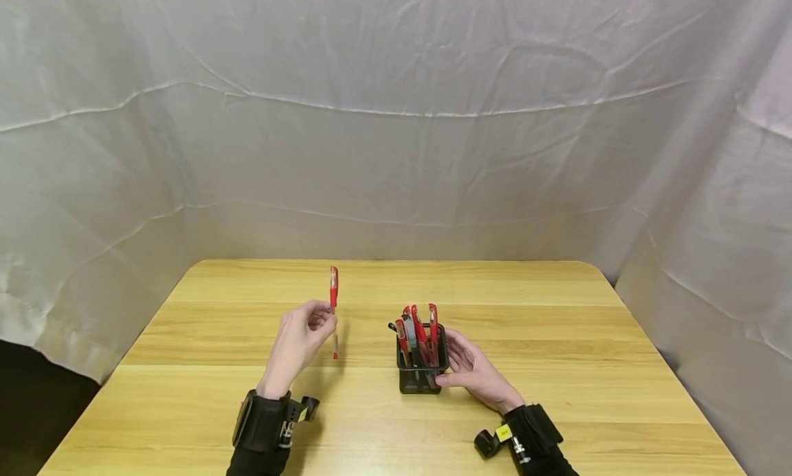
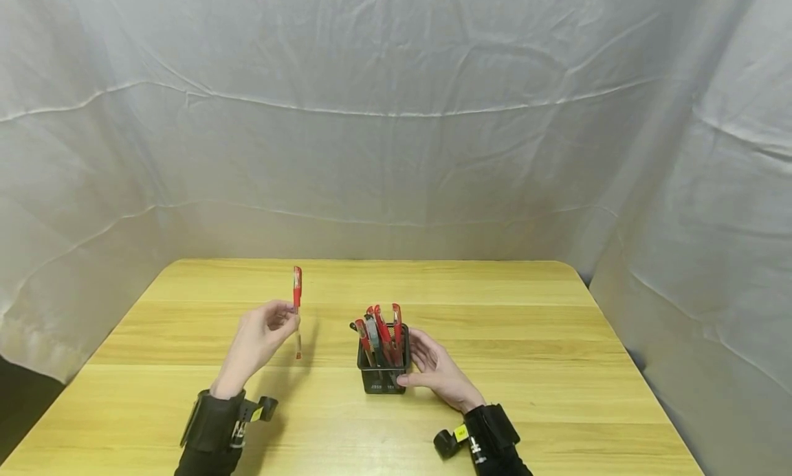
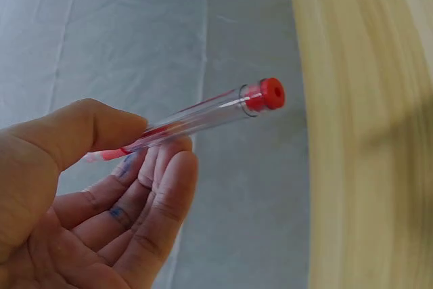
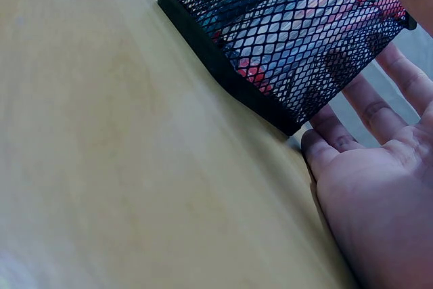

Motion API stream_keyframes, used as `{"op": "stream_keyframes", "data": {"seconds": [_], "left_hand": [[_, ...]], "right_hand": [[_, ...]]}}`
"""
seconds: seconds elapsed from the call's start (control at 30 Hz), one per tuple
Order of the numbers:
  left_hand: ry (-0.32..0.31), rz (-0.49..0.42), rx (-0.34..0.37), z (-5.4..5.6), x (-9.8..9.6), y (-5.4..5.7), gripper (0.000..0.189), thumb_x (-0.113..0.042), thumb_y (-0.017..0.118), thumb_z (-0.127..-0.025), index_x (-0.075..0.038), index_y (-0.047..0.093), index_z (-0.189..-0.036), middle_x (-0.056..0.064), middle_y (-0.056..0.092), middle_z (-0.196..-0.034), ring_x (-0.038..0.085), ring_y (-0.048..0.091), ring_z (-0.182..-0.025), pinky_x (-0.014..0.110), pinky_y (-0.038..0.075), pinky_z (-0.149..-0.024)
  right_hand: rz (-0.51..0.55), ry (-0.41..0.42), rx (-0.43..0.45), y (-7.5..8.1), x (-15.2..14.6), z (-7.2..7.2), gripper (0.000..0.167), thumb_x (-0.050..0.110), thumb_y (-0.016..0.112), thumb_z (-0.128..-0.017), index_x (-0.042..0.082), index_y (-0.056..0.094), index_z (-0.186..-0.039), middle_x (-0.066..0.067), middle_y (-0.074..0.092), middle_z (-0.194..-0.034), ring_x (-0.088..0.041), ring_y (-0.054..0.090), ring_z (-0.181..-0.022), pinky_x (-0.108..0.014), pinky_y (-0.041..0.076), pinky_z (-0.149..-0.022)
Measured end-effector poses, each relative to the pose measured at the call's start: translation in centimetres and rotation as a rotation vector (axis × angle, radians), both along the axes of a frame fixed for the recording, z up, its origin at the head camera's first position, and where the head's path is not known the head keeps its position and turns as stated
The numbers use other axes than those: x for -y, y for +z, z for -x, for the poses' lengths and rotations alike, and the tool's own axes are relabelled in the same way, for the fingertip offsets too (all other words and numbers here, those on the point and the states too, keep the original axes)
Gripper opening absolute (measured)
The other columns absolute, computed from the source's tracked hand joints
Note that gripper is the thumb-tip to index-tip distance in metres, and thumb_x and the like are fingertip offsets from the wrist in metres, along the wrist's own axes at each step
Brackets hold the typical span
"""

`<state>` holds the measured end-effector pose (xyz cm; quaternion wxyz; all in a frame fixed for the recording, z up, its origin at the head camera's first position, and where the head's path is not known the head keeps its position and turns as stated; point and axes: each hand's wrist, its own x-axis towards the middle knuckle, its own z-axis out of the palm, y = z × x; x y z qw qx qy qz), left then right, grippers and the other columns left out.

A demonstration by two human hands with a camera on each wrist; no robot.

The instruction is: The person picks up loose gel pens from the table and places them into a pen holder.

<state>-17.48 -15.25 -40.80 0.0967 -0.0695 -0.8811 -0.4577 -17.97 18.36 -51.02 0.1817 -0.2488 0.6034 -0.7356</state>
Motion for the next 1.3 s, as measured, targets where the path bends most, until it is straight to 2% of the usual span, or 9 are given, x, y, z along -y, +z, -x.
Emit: {"op": "stream_keyframes", "data": {"seconds": [0.2,0.33,0.53,0.63,0.8,1.07,1.3], "left_hand": [[0.007,-0.047,-0.070,-0.6,-0.8,1.0,0.017,-0.005,0.068,-0.091,0.001,0.071,-0.106,0.012,0.075,-0.094,0.015,0.068,-0.083,0.019,0.056,-0.074],[0.003,-0.081,-0.178,-0.9,-1.2,1.3,0.017,-0.003,0.071,-0.089,0.000,0.072,-0.106,0.010,0.075,-0.092,0.013,0.068,-0.080,0.020,0.058,-0.074],[-0.024,-0.183,-0.354,-0.9,-2.0,1.1,0.019,0.003,0.075,-0.084,0.001,0.072,-0.102,0.009,0.075,-0.087,0.001,0.066,-0.077,0.019,0.059,-0.074],[-0.070,-0.227,-0.458,-0.8,-2.4,0.9,0.019,0.007,0.075,-0.082,0.001,0.073,-0.099,0.010,0.075,-0.085,0.000,0.066,-0.076,0.017,0.059,-0.074],[-0.191,-0.273,-0.599,-0.8,-3.1,0.9,0.021,0.012,0.074,-0.079,-0.001,0.073,-0.095,0.014,0.075,-0.082,0.007,0.069,-0.075,0.016,0.059,-0.076],[-0.321,-0.301,-0.721,-0.8,-4.3,0.8,0.028,0.018,0.072,-0.078,0.000,0.071,-0.100,0.018,0.075,-0.088,0.014,0.072,-0.082,0.021,0.060,-0.082],[-0.365,-0.338,-0.787,-0.8,-5.0,1.0,0.029,0.019,0.071,-0.076,0.001,0.071,-0.099,0.018,0.075,-0.088,0.014,0.074,-0.084,0.022,0.061,-0.083]], "right_hand": [[0.000,-0.002,-0.010,-0.1,0.0,0.1,0.091,-0.004,0.073,-0.082,-0.005,0.020,-0.156,-0.034,0.013,-0.162,0.007,0.042,-0.139,-0.009,0.031,-0.115],[-0.005,-0.003,-0.015,-0.1,0.1,0.1,0.090,-0.004,0.073,-0.082,-0.005,0.020,-0.156,-0.033,0.016,-0.162,0.006,0.042,-0.139,-0.010,0.032,-0.115],[-0.005,-0.001,-0.002,0.0,0.1,0.0,0.092,-0.003,0.073,-0.082,-0.005,0.018,-0.156,-0.036,0.010,-0.162,0.008,0.041,-0.139,-0.008,0.031,-0.115],[-0.002,0.002,0.003,0.0,0.1,0.0,0.092,-0.003,0.073,-0.082,-0.005,0.018,-0.156,-0.036,0.008,-0.162,0.009,0.041,-0.139,-0.008,0.031,-0.114],[-0.002,0.001,-0.002,0.1,0.2,0.0,0.092,-0.003,0.073,-0.082,-0.004,0.019,-0.156,-0.035,0.010,-0.162,0.008,0.041,-0.139,-0.008,0.031,-0.115],[0.003,0.005,-0.003,0.0,0.1,0.0,0.091,-0.003,0.073,-0.083,-0.004,0.020,-0.156,-0.036,0.012,-0.161,0.007,0.042,-0.139,-0.009,0.031,-0.115],[0.010,0.006,-0.005,0.0,0.0,0.1,0.091,-0.003,0.073,-0.083,-0.004,0.020,-0.156,-0.036,0.011,-0.161,0.007,0.042,-0.139,-0.009,0.031,-0.115]]}}
